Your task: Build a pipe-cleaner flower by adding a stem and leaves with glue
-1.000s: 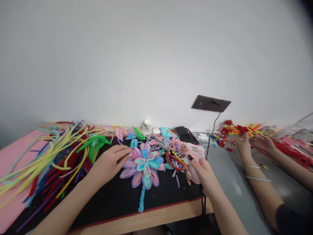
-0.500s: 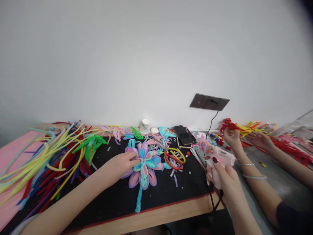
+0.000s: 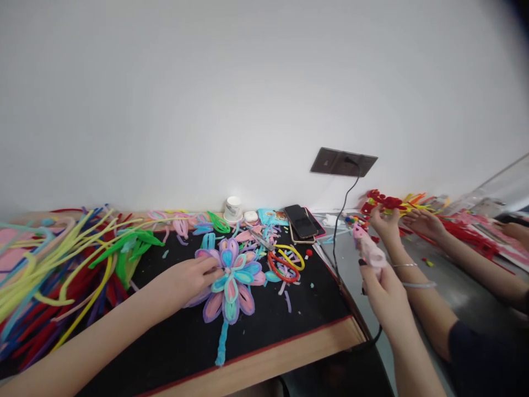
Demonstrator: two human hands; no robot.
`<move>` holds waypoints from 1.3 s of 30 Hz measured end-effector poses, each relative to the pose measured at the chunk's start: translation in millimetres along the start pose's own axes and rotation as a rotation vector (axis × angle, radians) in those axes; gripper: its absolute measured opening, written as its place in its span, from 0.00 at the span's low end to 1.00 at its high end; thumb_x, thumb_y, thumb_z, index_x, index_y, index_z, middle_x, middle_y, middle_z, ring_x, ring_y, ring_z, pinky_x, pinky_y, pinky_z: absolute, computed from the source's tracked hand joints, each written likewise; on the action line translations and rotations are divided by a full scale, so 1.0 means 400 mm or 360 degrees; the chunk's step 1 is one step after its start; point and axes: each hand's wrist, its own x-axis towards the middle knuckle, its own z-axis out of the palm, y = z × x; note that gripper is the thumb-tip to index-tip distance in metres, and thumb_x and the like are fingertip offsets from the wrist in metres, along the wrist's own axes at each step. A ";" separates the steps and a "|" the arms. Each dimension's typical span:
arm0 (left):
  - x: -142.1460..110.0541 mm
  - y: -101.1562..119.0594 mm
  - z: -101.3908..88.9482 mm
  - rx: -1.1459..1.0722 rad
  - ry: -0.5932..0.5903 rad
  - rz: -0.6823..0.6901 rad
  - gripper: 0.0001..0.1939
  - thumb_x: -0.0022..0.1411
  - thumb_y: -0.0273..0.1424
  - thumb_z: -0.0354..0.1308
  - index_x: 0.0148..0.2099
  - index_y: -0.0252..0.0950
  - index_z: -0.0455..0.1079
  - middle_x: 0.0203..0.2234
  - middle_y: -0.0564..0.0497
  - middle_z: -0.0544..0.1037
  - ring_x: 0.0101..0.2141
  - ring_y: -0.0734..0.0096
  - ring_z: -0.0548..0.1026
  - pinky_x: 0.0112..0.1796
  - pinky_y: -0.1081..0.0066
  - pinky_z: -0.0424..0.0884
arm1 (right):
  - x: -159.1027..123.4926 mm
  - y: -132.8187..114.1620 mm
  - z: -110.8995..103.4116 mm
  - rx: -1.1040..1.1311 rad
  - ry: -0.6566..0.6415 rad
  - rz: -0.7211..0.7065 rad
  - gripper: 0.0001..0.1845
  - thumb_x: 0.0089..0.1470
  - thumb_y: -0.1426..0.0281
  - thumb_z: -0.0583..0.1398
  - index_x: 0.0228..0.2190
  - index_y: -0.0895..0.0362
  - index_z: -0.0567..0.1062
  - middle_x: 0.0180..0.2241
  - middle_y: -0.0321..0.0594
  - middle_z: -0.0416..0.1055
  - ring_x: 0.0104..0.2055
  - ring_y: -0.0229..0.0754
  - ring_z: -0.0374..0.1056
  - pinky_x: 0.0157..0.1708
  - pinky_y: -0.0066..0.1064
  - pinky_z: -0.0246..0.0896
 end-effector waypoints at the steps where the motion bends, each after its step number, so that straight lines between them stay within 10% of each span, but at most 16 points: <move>1: 0.001 -0.001 -0.001 -0.0004 0.0008 0.0023 0.17 0.60 0.16 0.47 0.43 0.35 0.73 0.33 0.47 0.76 0.33 0.67 0.73 0.36 0.72 0.69 | 0.005 0.014 0.004 -0.0214 -0.0010 0.0007 0.15 0.53 0.60 0.52 0.36 0.57 0.68 0.27 0.43 0.71 0.29 0.47 0.68 0.27 0.33 0.58; 6: 0.003 -0.009 0.012 0.0033 -0.0047 0.0042 0.19 0.59 0.16 0.45 0.42 0.37 0.73 0.33 0.47 0.75 0.32 0.66 0.73 0.36 0.71 0.69 | 0.058 0.080 0.045 -0.0817 -0.0171 0.0053 0.19 0.53 0.65 0.52 0.43 0.65 0.67 0.38 0.61 0.71 0.38 0.56 0.71 0.32 0.38 0.61; 10: 0.001 -0.010 0.027 0.0028 -0.0052 0.0022 0.18 0.58 0.16 0.44 0.40 0.36 0.72 0.31 0.46 0.74 0.30 0.66 0.72 0.33 0.69 0.69 | 0.236 0.056 0.006 -0.0733 -0.0275 -0.0068 0.17 0.52 0.63 0.55 0.39 0.63 0.70 0.28 0.54 0.71 0.31 0.57 0.71 0.29 0.42 0.63; 14: 0.003 -0.007 0.035 0.0036 -0.0003 -0.0003 0.17 0.58 0.15 0.45 0.37 0.36 0.72 0.30 0.47 0.74 0.29 0.66 0.72 0.33 0.68 0.69 | 0.387 0.013 -0.039 -0.0720 -0.0087 -0.0178 0.21 0.59 0.63 0.46 0.43 0.62 0.70 0.35 0.59 0.70 0.47 0.62 0.68 0.40 0.46 0.62; 23: 0.006 -0.003 0.051 0.0248 -0.0102 0.0012 0.13 0.60 0.17 0.47 0.36 0.35 0.72 0.29 0.47 0.72 0.28 0.66 0.70 0.32 0.66 0.67 | 0.087 0.136 0.102 -0.1065 -0.0026 0.0022 0.33 0.54 0.58 0.52 0.53 0.71 0.65 0.43 0.68 0.66 0.47 0.68 0.66 0.41 0.50 0.61; 29: 0.000 0.002 0.073 0.0208 -0.0032 -0.0038 0.11 0.61 0.20 0.49 0.35 0.35 0.71 0.29 0.47 0.71 0.29 0.65 0.69 0.30 0.66 0.65 | 0.066 -0.019 0.077 -0.0446 0.0278 -0.0302 0.24 0.52 0.61 0.53 0.46 0.62 0.70 0.36 0.50 0.68 0.38 0.52 0.66 0.39 0.40 0.61; 39: 0.003 0.029 0.042 0.0257 -0.0102 -0.0102 0.11 0.59 0.17 0.50 0.38 0.34 0.71 0.31 0.47 0.72 0.31 0.63 0.70 0.31 0.65 0.66 | -0.049 -0.262 0.310 0.0377 -0.1708 -0.0283 0.11 0.55 0.68 0.54 0.40 0.56 0.70 0.17 0.29 0.65 0.14 0.32 0.57 0.13 0.22 0.50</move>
